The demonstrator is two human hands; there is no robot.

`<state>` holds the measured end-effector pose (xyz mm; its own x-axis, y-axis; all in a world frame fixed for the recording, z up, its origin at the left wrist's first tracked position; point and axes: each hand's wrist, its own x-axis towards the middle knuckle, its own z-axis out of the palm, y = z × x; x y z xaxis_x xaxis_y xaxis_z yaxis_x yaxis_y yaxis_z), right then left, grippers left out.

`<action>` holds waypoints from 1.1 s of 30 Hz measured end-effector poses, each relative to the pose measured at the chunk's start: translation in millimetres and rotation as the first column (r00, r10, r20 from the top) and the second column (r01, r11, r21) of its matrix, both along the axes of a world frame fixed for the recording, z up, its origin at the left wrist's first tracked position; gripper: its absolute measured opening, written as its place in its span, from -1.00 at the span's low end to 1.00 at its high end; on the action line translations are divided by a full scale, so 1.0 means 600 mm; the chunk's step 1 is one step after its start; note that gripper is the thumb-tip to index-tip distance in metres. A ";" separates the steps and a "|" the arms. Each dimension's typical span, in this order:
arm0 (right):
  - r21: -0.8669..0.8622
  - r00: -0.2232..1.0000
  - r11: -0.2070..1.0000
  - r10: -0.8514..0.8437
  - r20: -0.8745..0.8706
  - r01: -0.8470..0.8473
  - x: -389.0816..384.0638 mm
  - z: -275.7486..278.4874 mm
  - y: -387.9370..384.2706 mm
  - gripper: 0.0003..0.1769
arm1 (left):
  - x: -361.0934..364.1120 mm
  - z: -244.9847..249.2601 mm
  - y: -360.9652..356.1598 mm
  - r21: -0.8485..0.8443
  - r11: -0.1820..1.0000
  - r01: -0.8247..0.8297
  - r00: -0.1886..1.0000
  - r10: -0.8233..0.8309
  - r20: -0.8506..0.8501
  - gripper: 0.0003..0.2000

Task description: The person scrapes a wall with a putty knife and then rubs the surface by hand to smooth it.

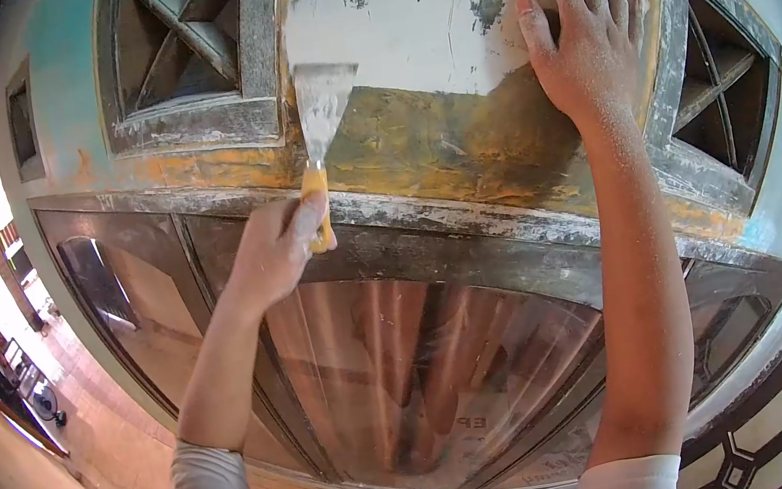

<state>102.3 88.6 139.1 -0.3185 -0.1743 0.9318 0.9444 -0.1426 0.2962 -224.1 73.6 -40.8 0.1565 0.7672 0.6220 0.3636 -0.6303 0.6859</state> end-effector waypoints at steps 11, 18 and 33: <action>0.001 1.000 1.000 -0.012 -0.015 0.012 -0.002 -0.001 0.000 -0.41 | -0.001 0.009 -0.006 0.054 0.998 0.031 0.999 -0.031 0.012 -0.37; -0.017 0.999 0.999 0.046 -0.021 -0.047 -0.005 -0.004 -0.002 -0.41 | 0.009 -0.003 0.020 -0.034 0.989 0.146 0.982 -0.140 0.126 -0.33; 0.012 0.999 0.999 0.041 0.000 -0.041 -0.004 -0.006 -0.001 -0.41 | 0.003 0.019 -0.006 -0.114 0.978 0.175 0.967 -0.149 0.205 -0.38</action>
